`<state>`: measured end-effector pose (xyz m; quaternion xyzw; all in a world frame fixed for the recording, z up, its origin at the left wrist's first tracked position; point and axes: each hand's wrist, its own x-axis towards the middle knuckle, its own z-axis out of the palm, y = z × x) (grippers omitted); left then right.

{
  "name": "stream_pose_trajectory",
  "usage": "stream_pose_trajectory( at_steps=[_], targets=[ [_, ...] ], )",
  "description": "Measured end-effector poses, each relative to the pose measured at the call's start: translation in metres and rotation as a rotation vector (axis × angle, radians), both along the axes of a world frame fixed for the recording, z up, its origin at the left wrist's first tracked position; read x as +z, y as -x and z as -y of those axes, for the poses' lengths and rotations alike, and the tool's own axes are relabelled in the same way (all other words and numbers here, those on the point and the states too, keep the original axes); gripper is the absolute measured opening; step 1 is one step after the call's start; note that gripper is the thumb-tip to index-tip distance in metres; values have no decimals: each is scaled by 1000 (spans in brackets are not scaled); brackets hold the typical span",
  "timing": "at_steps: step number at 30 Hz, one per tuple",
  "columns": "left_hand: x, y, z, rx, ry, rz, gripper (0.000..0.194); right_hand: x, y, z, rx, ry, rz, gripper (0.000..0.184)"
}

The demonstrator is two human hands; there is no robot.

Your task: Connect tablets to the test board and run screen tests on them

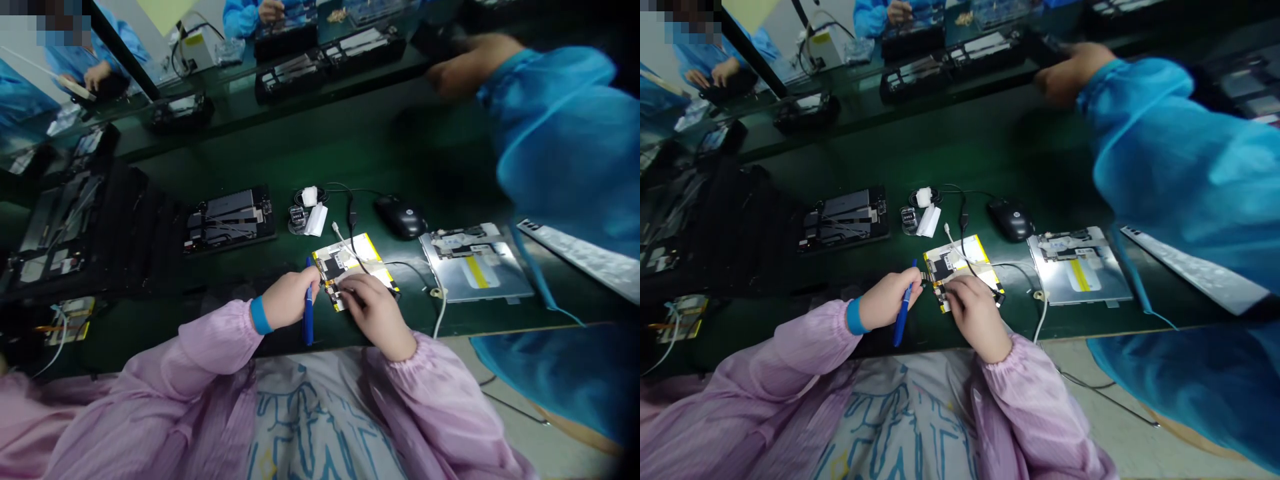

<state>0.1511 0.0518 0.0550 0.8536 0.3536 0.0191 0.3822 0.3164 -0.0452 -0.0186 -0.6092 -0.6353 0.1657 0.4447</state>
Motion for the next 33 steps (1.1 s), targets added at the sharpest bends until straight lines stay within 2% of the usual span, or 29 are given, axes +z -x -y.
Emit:
stream_pose_trajectory(
  at_steps=[4, 7, 14, 21, 33],
  targets=[
    [-6, -3, 2, -49, -10, -53, 9, -11, 5, 3, 35, -26, 149, 22],
    [-5, -12, 5, -81, -57, -175, 4, -13, 5, 3, 45, -14, 213, 23],
    [-5, -28, 8, -176, -210, -401, 19, -13, 2, 2, 37, -75, 176, 21],
    [-8, -35, 0, -210, -215, -464, 19, -13, 2, 3, 33, -58, 153, 24],
    [-8, -39, 0, -180, -225, -512, 22, -13, 4, 4, 30, -56, 294, 27]
  ],
)
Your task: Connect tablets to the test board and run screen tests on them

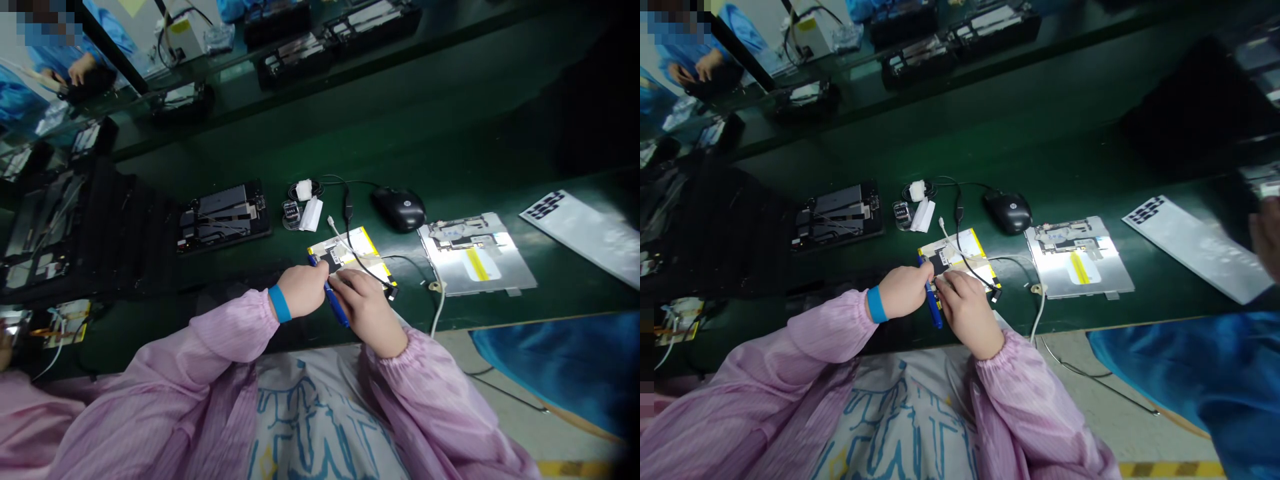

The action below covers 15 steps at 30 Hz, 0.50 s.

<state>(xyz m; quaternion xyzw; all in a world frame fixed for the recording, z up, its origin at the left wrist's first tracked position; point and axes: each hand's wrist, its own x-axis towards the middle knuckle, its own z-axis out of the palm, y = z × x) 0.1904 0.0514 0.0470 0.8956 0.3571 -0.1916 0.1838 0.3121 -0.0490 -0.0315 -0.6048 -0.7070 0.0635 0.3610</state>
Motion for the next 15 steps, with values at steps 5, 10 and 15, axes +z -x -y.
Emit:
stream_pose_trajectory(
  at_steps=[5, 10, 15],
  targets=[
    [-2, 2, -4, 32, 49, 28, 21, 2, 2, 1, -1, 41, -15, 30],
    [-2, 3, -7, 49, 97, 58, 20, 3, 3, 2, -7, 48, -26, 31],
    [-4, 2, -6, 33, 70, 46, 20, 5, 2, 2, 3, 65, -5, 33]
  ],
)
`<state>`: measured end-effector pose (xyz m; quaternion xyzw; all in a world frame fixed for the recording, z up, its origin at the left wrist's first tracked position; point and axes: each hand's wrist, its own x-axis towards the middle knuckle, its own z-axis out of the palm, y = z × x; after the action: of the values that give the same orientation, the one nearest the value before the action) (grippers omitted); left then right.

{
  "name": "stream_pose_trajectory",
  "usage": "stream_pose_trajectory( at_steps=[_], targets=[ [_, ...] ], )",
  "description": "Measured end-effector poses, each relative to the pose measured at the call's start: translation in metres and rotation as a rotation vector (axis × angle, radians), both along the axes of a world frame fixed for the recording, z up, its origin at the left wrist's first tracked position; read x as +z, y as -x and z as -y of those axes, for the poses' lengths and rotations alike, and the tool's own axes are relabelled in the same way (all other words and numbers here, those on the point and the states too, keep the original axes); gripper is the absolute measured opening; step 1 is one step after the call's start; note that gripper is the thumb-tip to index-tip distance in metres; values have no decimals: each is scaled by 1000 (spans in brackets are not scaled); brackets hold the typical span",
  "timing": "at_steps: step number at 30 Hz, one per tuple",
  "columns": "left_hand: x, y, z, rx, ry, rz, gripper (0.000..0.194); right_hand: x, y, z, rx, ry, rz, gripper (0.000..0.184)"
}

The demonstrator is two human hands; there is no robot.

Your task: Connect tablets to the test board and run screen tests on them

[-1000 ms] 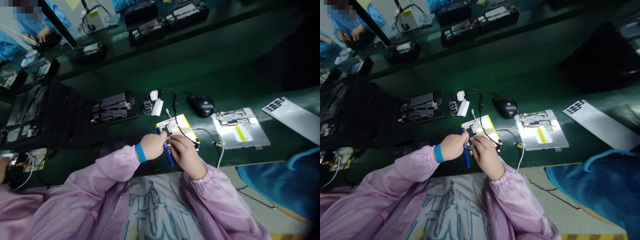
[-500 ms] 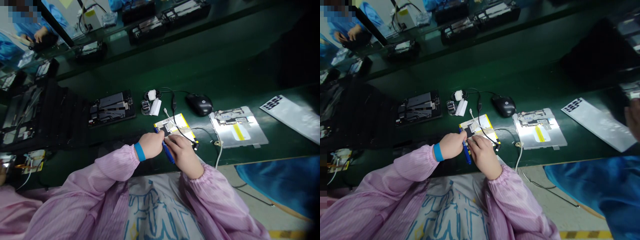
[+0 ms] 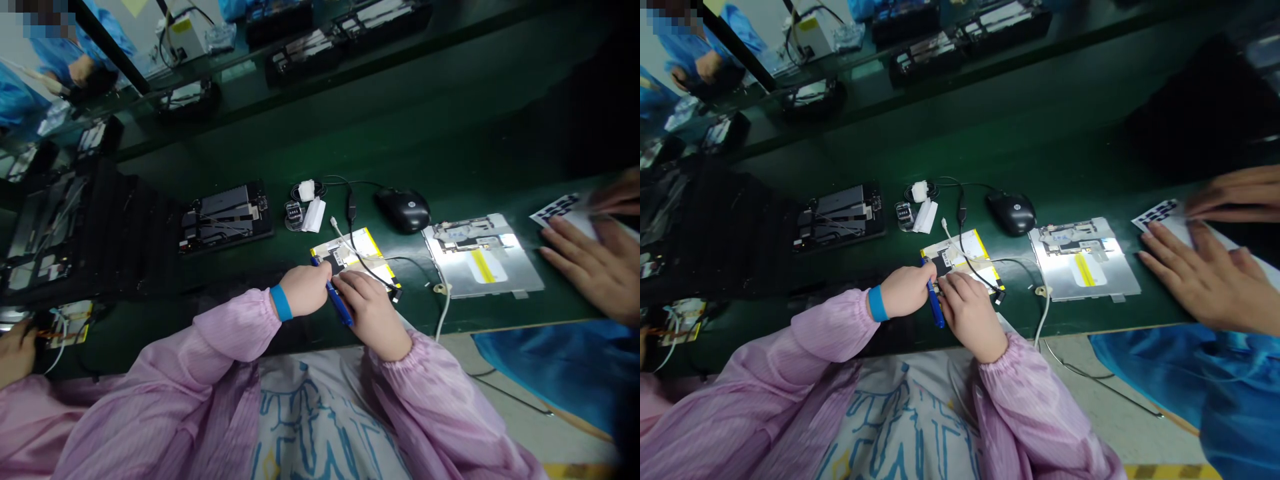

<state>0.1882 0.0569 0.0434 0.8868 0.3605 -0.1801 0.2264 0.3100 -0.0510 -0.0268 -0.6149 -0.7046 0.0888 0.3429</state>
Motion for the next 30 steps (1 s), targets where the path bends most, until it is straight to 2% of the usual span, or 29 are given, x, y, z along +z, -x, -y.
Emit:
stream_pose_trajectory(
  at_steps=[6, 11, 15, 18, 21, 23, 25, 27, 30],
  targets=[
    [-1, 0, 0, -12, -10, 17, 21, 2, 5, 0, -13, 30, 103, 34],
    [14, 11, 3, 76, 128, 164, 16, -3, 12, 3, -35, 48, 148, 38],
    [37, 42, 5, 167, 284, 383, 11, -6, 12, 4, -26, 64, 121, 41],
    [53, 81, 3, 317, 348, 488, 11, -4, 6, 2, -31, 54, -20, 35],
    [61, 129, -1, 578, 203, 520, 11, -2, -1, 1, -54, 65, -221, 30],
    [59, 162, -3, 756, 19, 514, 15, -1, -5, -2, -90, 94, -313, 27],
    [54, 192, -3, 904, -189, 422, 14, 0, -7, -6, -122, 123, -329, 24],
    [46, 216, 0, 991, -333, 239, 13, 2, -8, -11, -129, 120, -281, 22],
    [37, 234, 7, 1020, -358, 99, 14, 3, -7, -18, -76, 65, -180, 20]
  ],
)
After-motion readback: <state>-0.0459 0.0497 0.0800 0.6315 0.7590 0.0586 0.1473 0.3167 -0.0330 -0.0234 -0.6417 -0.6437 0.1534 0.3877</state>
